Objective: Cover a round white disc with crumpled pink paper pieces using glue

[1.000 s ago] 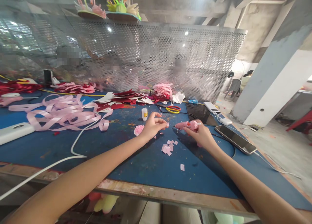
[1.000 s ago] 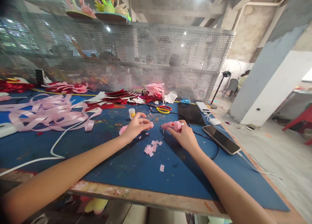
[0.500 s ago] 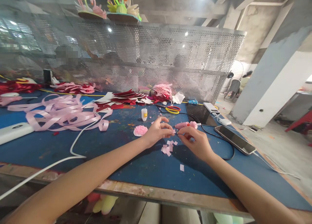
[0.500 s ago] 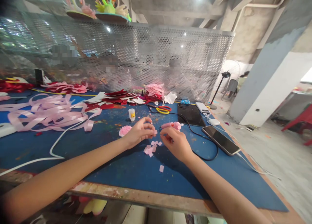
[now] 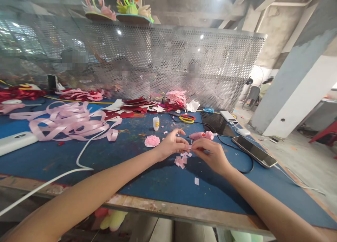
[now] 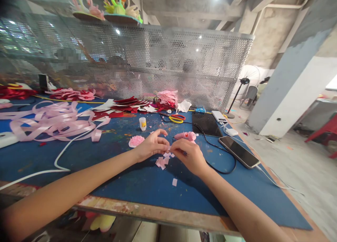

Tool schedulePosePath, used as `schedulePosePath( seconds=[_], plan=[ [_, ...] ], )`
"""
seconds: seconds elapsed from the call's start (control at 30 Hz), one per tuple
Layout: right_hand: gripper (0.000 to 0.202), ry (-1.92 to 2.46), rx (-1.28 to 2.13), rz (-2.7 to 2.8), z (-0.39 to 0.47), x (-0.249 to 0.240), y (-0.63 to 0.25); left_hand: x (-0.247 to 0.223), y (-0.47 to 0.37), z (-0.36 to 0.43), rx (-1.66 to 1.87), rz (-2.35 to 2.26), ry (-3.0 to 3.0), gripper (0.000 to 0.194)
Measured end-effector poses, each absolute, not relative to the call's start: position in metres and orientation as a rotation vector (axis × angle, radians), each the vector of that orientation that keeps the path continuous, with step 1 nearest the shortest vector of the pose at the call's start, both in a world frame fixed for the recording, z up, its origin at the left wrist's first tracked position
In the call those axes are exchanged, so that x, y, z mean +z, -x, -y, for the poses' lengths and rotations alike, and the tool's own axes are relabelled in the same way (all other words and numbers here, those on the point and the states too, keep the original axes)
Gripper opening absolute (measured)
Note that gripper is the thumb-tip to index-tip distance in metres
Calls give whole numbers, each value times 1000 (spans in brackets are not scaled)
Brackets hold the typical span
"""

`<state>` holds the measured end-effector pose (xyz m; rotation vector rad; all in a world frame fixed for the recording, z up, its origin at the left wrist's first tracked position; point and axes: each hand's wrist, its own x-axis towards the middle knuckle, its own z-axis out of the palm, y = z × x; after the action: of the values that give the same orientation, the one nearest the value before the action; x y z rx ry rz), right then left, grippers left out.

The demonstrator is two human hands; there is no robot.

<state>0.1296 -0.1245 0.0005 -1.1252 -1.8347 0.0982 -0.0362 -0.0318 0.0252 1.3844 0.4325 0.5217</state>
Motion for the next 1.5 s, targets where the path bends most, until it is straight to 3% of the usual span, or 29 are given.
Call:
schedulePosePath(
  seconds=[0.47,1.2,1.5],
  plan=[
    [17,1204,317,1696,124,-3,-128,26,37,32,533,-465,-1379,51],
    [11,1235,259,1637,124,-2,-127,20,36,28,600,-439,-1545,47],
    [19,1227,381,1499,123,-3,-126,15,37,22,708,-329,-1812,43]
  ],
)
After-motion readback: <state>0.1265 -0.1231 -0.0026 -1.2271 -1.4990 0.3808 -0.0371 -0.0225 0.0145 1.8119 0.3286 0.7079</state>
